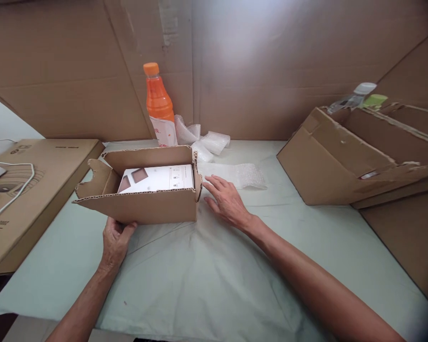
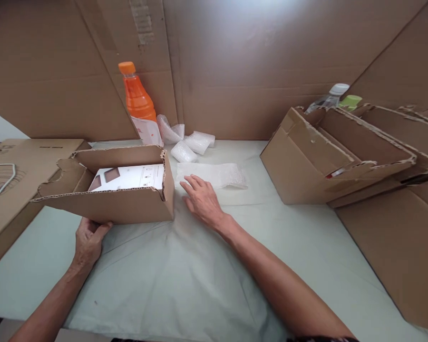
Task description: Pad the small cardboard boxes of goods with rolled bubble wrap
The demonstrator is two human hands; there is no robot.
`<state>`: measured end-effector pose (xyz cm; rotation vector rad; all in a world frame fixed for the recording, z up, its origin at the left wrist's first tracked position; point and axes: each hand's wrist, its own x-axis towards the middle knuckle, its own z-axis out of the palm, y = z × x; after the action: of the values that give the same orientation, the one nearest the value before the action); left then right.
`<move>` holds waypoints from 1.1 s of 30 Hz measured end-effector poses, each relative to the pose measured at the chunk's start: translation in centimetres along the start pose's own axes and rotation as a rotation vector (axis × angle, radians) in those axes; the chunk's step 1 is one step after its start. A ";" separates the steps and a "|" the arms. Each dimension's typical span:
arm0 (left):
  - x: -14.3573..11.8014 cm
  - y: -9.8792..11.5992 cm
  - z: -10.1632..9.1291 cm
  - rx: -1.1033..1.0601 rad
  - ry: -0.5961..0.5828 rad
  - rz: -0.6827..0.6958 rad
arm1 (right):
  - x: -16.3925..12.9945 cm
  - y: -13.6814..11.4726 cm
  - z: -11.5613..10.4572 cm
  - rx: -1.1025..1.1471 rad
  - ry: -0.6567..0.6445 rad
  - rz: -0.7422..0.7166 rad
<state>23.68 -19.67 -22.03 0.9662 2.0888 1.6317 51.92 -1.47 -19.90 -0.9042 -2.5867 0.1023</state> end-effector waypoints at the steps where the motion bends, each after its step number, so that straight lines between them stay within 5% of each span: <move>1: 0.0 0.0 0.0 -0.001 -0.002 0.001 | 1.3 0.0 0.5 0.002 -0.042 -0.001; 5: 0.1 -0.1 0.0 0.009 -0.004 0.006 | 4.5 1.9 1.6 -0.011 -0.111 0.061; 9: 0.0 0.1 0.0 -0.001 -0.023 -0.011 | 4.1 3.7 1.1 -0.047 -0.045 0.167; 15: 0.0 0.2 -0.1 0.021 -0.001 -0.025 | 0.6 0.5 0.9 0.299 0.112 0.137; 23: -0.3 -0.2 -0.2 0.001 -0.014 -0.038 | -1.8 -3.8 0.1 0.839 0.025 0.238; 29: 1.7 1.5 0.2 0.003 -0.093 -0.016 | -2.1 -3.2 0.6 0.978 0.006 0.175; 33: 4.9 3.2 2.9 -0.058 -0.134 0.062 | -1.3 -1.9 1.5 1.071 0.001 0.188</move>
<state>22.99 -13.89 -19.17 1.0995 1.9307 1.6006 51.14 -3.61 -21.36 -0.6752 -1.9435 1.3586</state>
